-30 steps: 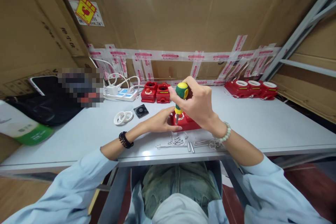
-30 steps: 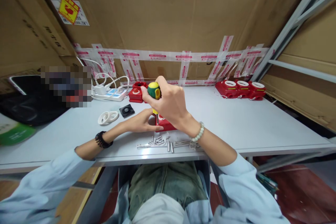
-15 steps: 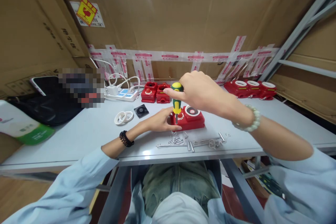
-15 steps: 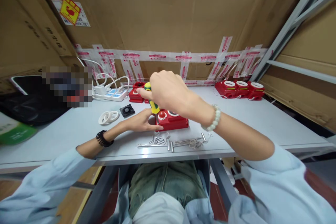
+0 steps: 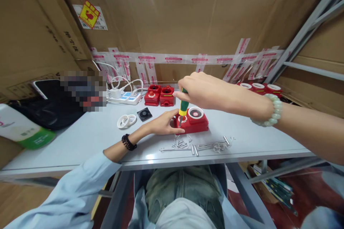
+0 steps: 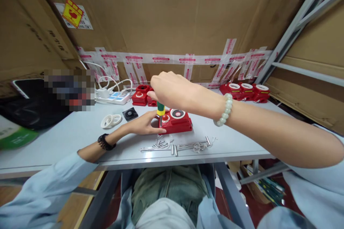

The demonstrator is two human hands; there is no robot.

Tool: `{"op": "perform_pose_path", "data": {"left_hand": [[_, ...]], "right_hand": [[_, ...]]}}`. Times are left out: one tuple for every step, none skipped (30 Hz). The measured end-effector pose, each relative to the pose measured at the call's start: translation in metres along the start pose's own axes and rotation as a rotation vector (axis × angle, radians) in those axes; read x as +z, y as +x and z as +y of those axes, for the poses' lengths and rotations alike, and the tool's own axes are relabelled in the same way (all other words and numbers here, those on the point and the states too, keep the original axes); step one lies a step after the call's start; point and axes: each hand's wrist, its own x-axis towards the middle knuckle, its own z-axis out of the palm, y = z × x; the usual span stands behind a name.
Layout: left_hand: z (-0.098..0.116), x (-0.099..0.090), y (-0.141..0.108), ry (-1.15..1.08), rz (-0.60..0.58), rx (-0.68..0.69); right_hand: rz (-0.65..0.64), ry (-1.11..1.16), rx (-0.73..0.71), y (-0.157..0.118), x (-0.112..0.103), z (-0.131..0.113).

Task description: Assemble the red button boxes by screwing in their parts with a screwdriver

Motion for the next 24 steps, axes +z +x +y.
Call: {"op": "perform_pose_path", "data": {"left_hand": [[-0.001,0.000,0.000,-0.002,0.004,0.006],[-0.001,0.000,0.000,-0.006,0.005,0.015],[-0.002,0.000,0.000,-0.013,0.003,0.022],[-0.002,0.000,0.000,-0.023,-0.003,0.028],[-0.002,0.000,0.000,-0.032,-0.007,0.032],[-0.002,0.000,0.000,-0.037,-0.009,0.035],[-0.002,0.000,0.000,-0.030,-0.005,0.032],[-0.002,0.000,0.000,-0.017,0.003,0.024],[-0.001,0.000,0.000,-0.001,0.010,0.012],[-0.001,0.000,0.000,0.014,0.013,0.000],[-0.001,0.000,0.000,0.024,0.012,-0.011],[-0.001,0.000,0.000,0.027,0.008,-0.015],[-0.001,0.000,0.000,0.023,0.005,-0.009],[-0.001,0.000,0.001,0.015,0.004,0.006],[-0.001,0.001,0.001,0.007,0.004,0.024],[-0.001,0.001,0.001,0.000,0.006,0.038],[-0.002,0.001,0.001,-0.005,0.007,0.044],[-0.002,0.001,0.000,-0.004,0.007,0.044],[-0.002,0.000,0.000,0.003,0.007,0.037],[-0.002,0.000,0.000,0.015,0.008,0.029],[-0.001,0.000,0.000,0.026,0.008,0.024],[-0.001,0.000,0.000,0.033,0.010,0.021],[-0.001,0.000,0.000,0.032,0.009,0.019],[-0.001,0.000,0.000,0.024,0.007,0.017]], "right_hand": [[-0.028,0.008,-0.027,0.000,-0.002,-0.001],[-0.059,0.011,-0.058,0.000,-0.005,-0.002],[-0.082,0.014,-0.090,-0.001,-0.008,-0.003],[-0.091,0.024,-0.120,-0.003,-0.010,-0.004],[-0.086,0.031,-0.135,-0.004,-0.011,-0.004],[-0.070,0.027,-0.128,-0.005,-0.010,-0.005],[-0.044,0.011,-0.100,-0.005,-0.006,-0.004],[-0.012,-0.009,-0.061,-0.005,-0.002,-0.004],[0.022,-0.028,-0.020,-0.004,0.004,-0.002],[0.059,-0.041,0.016,-0.003,0.009,-0.001],[0.093,-0.041,0.041,-0.002,0.013,0.001],[0.114,-0.027,0.053,-0.001,0.015,0.002],[0.111,0.005,0.043,0.000,0.015,0.003],[0.085,0.047,0.015,0.000,0.013,0.003],[0.040,0.094,-0.028,0.000,0.010,0.003],[-0.008,0.136,-0.077,-0.001,0.006,0.002],[-0.050,0.166,-0.116,-0.002,0.003,0.001],[-0.076,0.178,-0.136,-0.002,0.001,-0.001],[-0.084,0.172,-0.138,-0.003,0.001,-0.001],[-0.075,0.152,-0.125,-0.002,0.002,-0.002],[-0.054,0.126,-0.105,-0.002,0.005,-0.002],[-0.026,0.101,-0.081,0.000,0.009,-0.002],[0.006,0.081,-0.056,0.001,0.012,-0.001],[0.035,0.070,-0.037,0.003,0.015,-0.001]]}}
